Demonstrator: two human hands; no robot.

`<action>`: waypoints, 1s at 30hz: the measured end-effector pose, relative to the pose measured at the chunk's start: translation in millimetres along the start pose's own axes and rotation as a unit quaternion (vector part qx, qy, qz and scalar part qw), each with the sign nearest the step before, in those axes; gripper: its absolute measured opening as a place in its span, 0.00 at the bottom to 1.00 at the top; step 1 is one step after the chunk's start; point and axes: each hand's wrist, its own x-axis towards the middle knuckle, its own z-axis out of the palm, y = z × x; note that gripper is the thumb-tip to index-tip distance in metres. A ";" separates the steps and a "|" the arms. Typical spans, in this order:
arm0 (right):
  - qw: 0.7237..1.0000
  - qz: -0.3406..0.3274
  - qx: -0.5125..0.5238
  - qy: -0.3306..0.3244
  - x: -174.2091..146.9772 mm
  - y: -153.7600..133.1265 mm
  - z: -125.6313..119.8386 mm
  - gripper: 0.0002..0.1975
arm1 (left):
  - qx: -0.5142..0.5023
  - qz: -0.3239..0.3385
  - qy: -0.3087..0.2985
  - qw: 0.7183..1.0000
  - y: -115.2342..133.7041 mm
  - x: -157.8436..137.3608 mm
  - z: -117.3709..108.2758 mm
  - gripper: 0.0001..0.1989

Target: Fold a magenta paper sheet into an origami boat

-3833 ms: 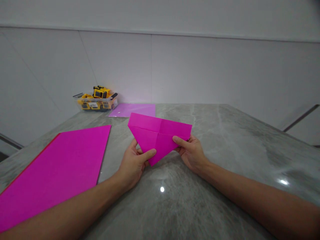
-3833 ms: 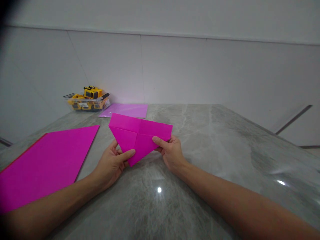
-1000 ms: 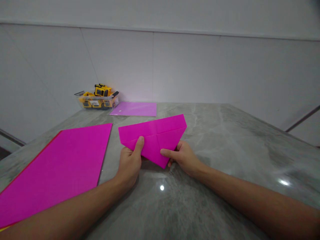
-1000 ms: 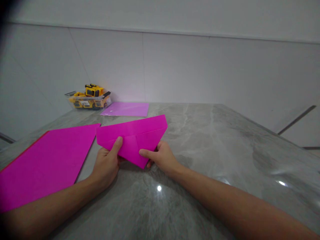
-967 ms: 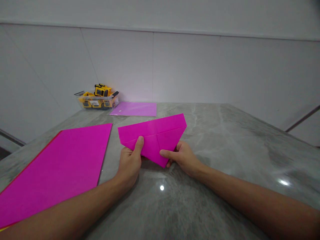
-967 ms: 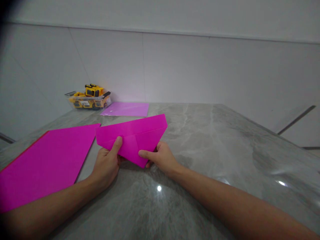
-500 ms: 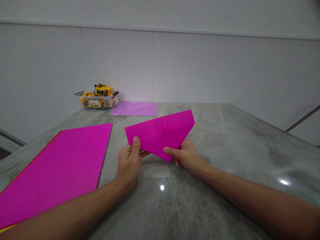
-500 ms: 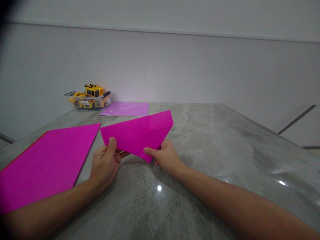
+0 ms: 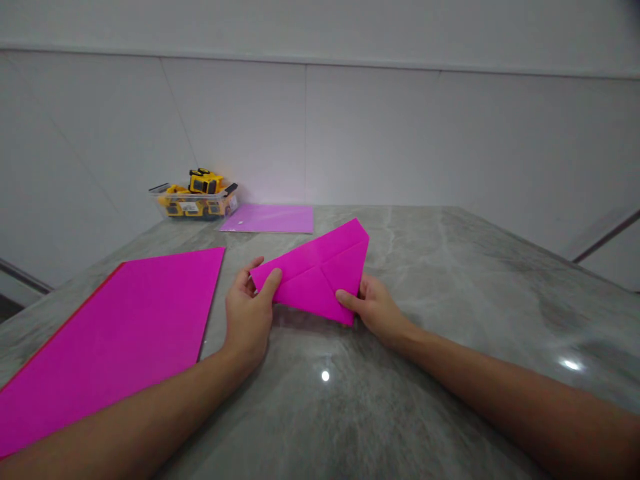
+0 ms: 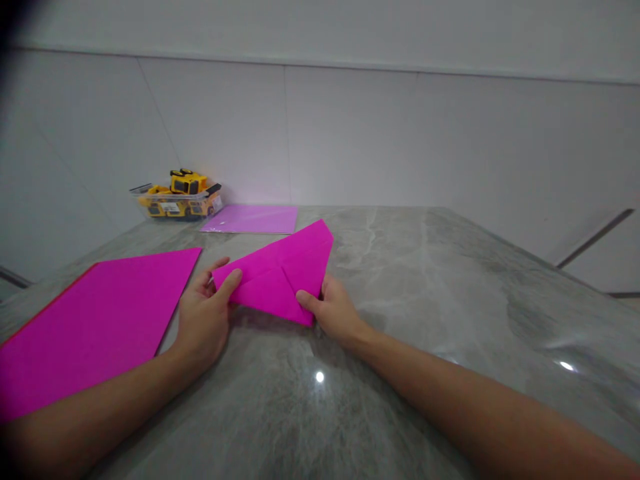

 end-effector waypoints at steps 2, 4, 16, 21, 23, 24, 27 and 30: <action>0.998 -0.015 0.007 0.065 6.7 1.2 -8.9 0.22 | -0.037 -0.032 -0.055 0.997 0.4 -3.0 2.3 0.28; 0.994 0.010 -0.003 0.111 12.2 1.1 -17.4 0.24 | -0.042 -0.052 -0.103 0.992 1.2 -6.1 4.7 0.34; 0.993 0.017 -0.110 0.030 9.3 -2.4 -21.5 0.15 | -0.108 -0.159 -0.160 0.968 10.9 -4.3 0.8 0.15; 0.988 0.044 -0.146 -0.007 6.4 -4.4 -17.5 0.14 | -0.037 -0.121 -0.173 0.977 -2.7 -6.7 2.2 0.12; 0.993 0.060 -0.103 0.019 6.8 -3.2 -16.2 0.16 | -0.028 -0.115 -0.149 0.982 -7.6 -4.7 1.4 0.12; 0.995 0.065 -0.068 0.031 7.3 -2.2 -15.5 0.18 | -0.035 -0.106 -0.129 0.985 -9.4 -3.5 1.4 0.13; 0.995 0.084 0.038 0.031 8.7 -0.4 -12.8 0.20 | -0.076 -0.069 -0.077 0.992 -10.3 -1.0 3.3 0.14; 0.990 0.109 0.094 0.004 9.7 -4.5 -11.8 0.19 | -0.124 -0.077 -0.074 0.987 -4.7 -1.6 3.7 0.15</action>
